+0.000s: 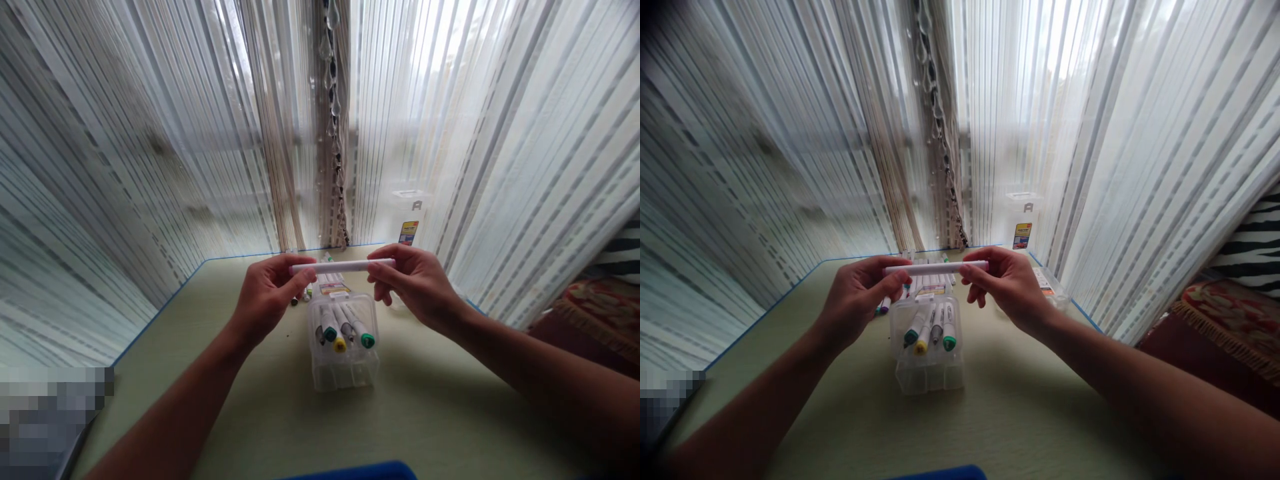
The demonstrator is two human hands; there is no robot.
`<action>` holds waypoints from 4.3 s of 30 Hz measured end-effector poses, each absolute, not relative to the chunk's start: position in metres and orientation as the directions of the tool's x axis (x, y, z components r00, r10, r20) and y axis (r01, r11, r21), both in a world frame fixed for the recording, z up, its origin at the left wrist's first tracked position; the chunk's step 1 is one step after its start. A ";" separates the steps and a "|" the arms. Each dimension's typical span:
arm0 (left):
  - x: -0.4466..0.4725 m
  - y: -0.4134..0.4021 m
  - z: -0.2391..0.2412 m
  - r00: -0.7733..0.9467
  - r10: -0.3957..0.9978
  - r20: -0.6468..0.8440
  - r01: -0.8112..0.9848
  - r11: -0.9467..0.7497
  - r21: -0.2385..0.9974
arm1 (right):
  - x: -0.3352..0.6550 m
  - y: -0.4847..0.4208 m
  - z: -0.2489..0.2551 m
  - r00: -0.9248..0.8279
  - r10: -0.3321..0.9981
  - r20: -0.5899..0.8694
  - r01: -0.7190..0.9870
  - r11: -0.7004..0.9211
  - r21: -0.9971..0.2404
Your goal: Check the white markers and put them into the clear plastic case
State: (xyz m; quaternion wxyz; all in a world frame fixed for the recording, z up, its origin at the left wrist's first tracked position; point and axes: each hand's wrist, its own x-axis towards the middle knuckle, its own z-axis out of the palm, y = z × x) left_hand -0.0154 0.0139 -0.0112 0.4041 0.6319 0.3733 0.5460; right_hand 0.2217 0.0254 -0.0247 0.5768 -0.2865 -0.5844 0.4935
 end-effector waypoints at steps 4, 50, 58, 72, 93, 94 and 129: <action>-0.013 0.014 -0.012 0.135 0.923 0.360 0.006 -0.364 0.931 | 0.220 0.022 -0.024 -0.167 0.902 0.399 -0.208 0.364 -0.908; -0.018 0.018 -0.014 0.144 0.953 0.265 -0.094 -0.253 0.963 | 0.224 0.025 -0.027 -0.193 0.917 0.350 -0.220 0.307 -0.926; -0.020 0.017 -0.011 0.204 0.948 0.243 -0.187 -0.206 0.961 | 0.224 0.023 -0.024 -0.191 0.915 0.355 -0.255 0.303 -0.918; -0.022 0.021 -0.016 0.230 0.936 0.266 -0.259 -0.204 0.944 | 0.223 0.022 -0.021 -0.193 0.928 0.318 -0.369 0.232 -0.900; -0.023 0.022 -0.018 0.244 0.930 0.275 -0.080 -0.263 0.961 | 0.224 0.028 -0.030 -0.249 0.898 0.364 -0.264 0.298 -0.917; -0.024 0.022 -0.018 0.251 0.929 0.273 -0.086 -0.259 0.962 | 0.224 0.028 -0.029 -0.248 0.899 0.362 -0.273 0.293 -0.916; -0.022 0.020 -0.018 0.196 0.943 0.271 -0.008 -0.274 0.962 | 0.222 0.026 -0.034 -0.250 0.905 0.345 -0.202 0.300 -0.932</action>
